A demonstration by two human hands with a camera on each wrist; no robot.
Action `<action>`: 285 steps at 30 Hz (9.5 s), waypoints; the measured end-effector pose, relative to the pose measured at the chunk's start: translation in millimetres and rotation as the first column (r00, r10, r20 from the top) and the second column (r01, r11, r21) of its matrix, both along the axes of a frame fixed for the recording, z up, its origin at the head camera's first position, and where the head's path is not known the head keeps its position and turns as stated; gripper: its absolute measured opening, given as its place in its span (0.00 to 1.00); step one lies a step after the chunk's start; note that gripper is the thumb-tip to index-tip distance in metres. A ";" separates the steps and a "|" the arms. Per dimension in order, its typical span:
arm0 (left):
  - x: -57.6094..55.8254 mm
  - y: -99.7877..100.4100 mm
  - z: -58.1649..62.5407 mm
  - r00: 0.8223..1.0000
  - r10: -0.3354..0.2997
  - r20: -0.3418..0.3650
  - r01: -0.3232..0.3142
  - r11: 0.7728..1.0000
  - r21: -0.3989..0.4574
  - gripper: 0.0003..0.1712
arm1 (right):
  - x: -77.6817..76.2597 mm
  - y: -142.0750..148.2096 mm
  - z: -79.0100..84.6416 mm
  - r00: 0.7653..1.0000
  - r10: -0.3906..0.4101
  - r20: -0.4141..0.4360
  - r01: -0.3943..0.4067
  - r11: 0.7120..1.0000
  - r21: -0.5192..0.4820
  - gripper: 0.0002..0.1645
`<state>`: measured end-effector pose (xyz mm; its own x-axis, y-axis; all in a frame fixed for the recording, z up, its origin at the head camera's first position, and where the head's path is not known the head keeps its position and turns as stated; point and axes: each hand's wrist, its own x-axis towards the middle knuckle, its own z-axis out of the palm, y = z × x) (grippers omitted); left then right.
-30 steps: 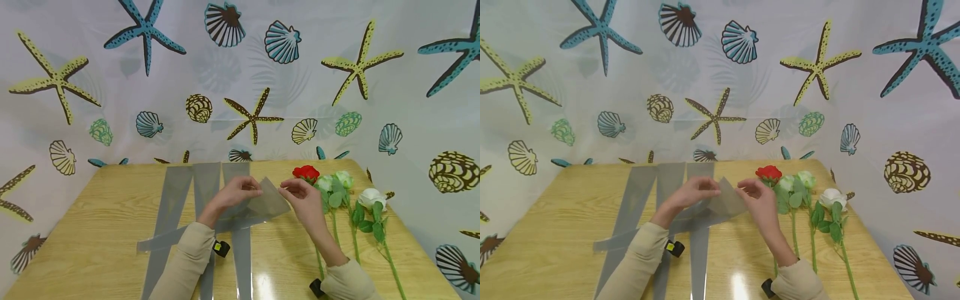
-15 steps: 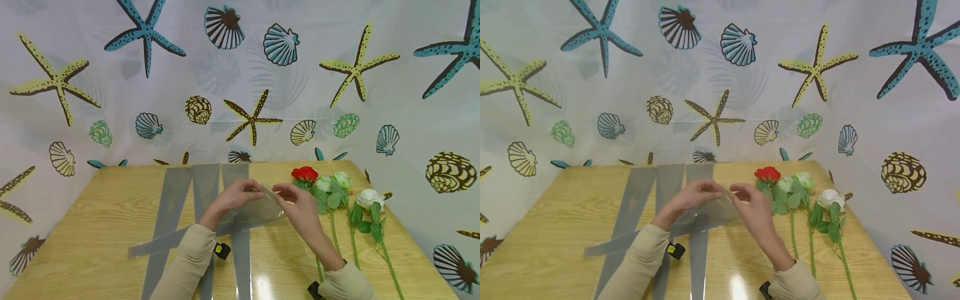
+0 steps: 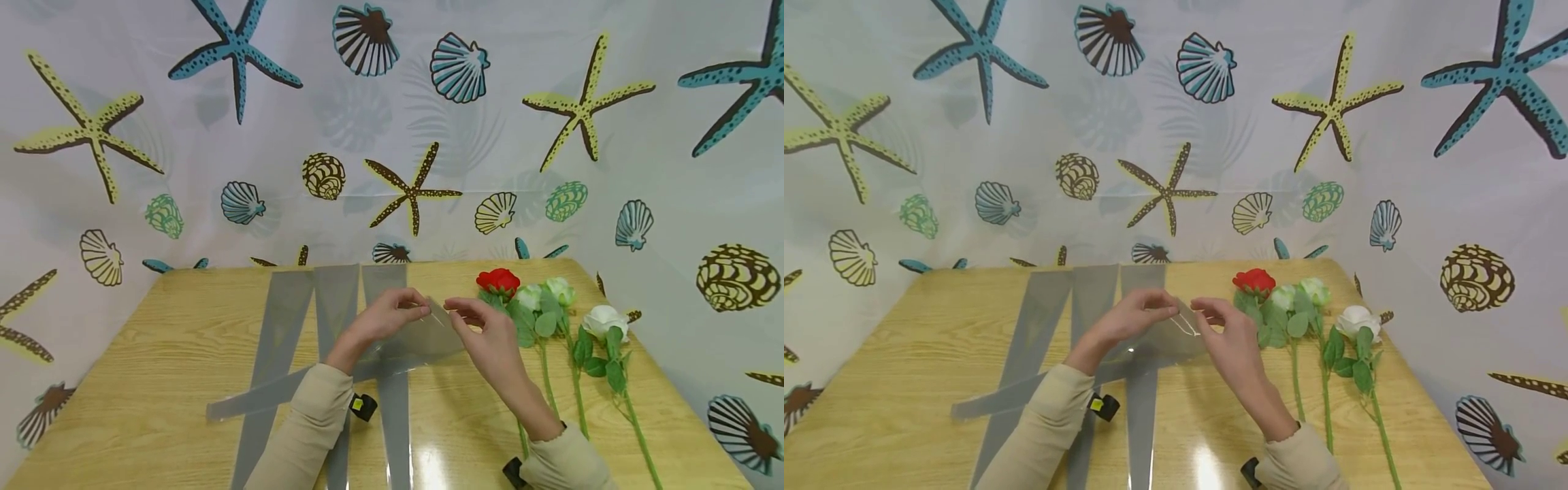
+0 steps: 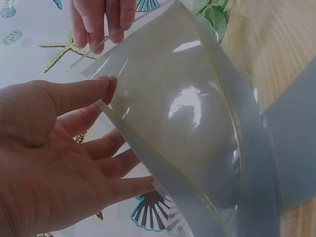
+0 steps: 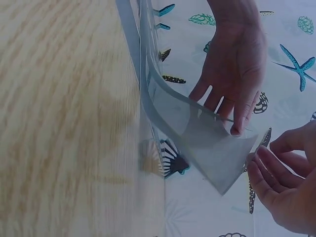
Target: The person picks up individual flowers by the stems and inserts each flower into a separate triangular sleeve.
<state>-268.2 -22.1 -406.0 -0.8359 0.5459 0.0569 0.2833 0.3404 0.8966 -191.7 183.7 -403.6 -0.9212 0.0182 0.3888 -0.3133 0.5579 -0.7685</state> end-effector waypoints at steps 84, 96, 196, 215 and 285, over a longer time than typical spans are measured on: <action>-2.4 -9.9 -0.1 0.995 -0.102 -0.007 0.102 0.994 -0.029 0.13 | -13.7 31.4 2.3 0.661 0.547 0.513 -0.327 0.826 -0.459 0.25; -2.5 -10.5 1.1 0.986 -0.151 0.068 0.152 0.988 -0.017 0.15 | -15.4 29.7 -2.6 0.669 0.548 0.502 -0.373 0.832 -0.411 0.24; 23.8 18.3 -3.6 0.913 -0.242 -0.329 -0.042 0.745 -0.666 0.47 | -19.4 66.0 18.8 0.479 0.754 0.449 -0.446 0.650 -0.615 0.38; 19.4 8.8 -2.2 0.915 -0.209 -0.346 -0.069 0.764 -0.642 0.44 | -12.3 99.5 44.3 0.690 0.553 0.466 -0.385 0.826 -0.411 0.36; 15.1 -9.0 5.0 0.940 -0.159 -0.302 -0.066 0.785 -0.617 0.40 | -99.1 107.0 47.4 0.729 0.090 0.678 -0.210 0.973 0.096 0.21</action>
<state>-253.0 -31.0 -401.1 -0.8024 0.5952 -0.0426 0.5444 0.7594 0.3563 -290.8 290.6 -356.3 -0.9287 -0.1477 -0.3400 0.1552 0.6781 -0.7184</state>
